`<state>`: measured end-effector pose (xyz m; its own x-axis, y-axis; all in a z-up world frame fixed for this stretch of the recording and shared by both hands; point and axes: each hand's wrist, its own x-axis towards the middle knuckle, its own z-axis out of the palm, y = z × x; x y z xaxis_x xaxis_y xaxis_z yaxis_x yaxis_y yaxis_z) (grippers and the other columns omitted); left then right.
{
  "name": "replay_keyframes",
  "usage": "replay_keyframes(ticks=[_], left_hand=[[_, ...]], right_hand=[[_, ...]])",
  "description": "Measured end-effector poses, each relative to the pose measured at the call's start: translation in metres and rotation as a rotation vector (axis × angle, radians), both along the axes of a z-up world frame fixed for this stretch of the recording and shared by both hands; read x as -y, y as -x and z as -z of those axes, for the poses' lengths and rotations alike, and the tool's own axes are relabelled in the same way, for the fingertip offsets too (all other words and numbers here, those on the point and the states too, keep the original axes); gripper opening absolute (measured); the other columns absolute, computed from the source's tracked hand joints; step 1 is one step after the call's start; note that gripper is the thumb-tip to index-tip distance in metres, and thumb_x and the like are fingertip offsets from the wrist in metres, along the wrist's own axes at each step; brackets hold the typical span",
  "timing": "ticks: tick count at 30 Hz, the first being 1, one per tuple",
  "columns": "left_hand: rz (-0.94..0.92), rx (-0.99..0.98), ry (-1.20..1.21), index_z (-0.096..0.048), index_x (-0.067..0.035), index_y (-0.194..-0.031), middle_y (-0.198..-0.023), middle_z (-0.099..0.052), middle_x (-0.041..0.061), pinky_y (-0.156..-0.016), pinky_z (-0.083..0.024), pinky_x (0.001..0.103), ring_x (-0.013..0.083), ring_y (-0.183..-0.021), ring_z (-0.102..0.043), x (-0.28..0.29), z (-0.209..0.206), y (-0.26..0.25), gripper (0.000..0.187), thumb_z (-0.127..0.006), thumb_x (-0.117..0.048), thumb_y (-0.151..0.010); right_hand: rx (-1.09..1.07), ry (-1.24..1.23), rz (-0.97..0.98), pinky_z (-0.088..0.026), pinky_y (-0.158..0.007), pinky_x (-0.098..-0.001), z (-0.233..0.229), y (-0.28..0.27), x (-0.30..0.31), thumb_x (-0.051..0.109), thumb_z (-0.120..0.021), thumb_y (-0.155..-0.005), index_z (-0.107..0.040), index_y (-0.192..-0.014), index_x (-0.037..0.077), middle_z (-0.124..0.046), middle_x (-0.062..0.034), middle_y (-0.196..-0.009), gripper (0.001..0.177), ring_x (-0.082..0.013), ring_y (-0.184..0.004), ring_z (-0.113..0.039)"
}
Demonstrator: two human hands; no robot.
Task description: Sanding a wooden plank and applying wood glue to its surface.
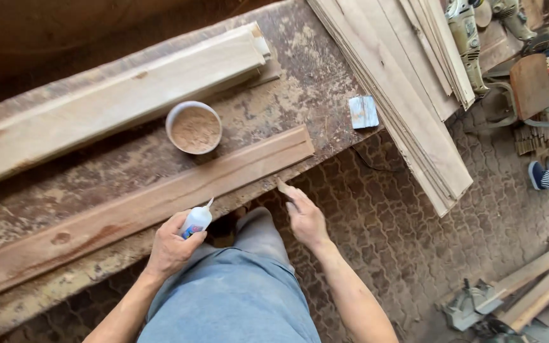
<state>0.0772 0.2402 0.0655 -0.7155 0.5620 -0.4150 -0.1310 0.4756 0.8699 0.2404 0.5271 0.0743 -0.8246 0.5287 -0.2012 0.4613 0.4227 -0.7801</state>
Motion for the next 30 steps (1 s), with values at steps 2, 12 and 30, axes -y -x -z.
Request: replay_keyframes(ticks=[2,12,30], left_hand=[[-0.01,-0.023,-0.005,-0.071,-0.005,-0.12,-0.112,-0.076,0.012,-0.089,-0.055,0.035,0.023,-0.101,-0.072,-0.016,0.004,-0.009,0.045,-0.077,-0.014,-0.077],[0.366,-0.331,0.256,-0.069,-0.002,-0.095,-0.093,-0.068,0.013,-0.079,-0.05,0.046,0.0305,-0.086,-0.065,-0.143,0.047,-0.01,0.025,-0.072,-0.023,-0.082],[0.76,-0.61,0.538,-0.075,-0.005,-0.085,-0.086,-0.066,0.012,-0.08,-0.041,0.046,0.0257,-0.082,-0.061,-0.311,0.064,0.008,0.026,-0.072,-0.03,-0.08]], right_hand=[[0.026,-0.01,-0.058,-0.046,-0.112,-0.0396,0.041,0.0,-0.028,0.005,-0.057,-0.098,-0.063,-0.137,0.003,-0.067,-0.0162,-0.139,0.039,-0.0297,-0.133,-0.06],[0.111,-0.773,-0.103,-0.035,-0.12,-0.0543,0.179,0.012,-0.205,0.012,-0.054,-0.105,-0.058,-0.146,0.007,-0.052,-0.0205,-0.153,0.042,-0.0399,-0.145,-0.045],[0.07,-0.63,0.121,-0.011,-0.131,-0.0579,0.201,0.014,-0.204,0.009,-0.064,-0.089,-0.048,-0.155,0.01,-0.035,-0.0173,-0.167,0.068,-0.038,-0.159,-0.024]])
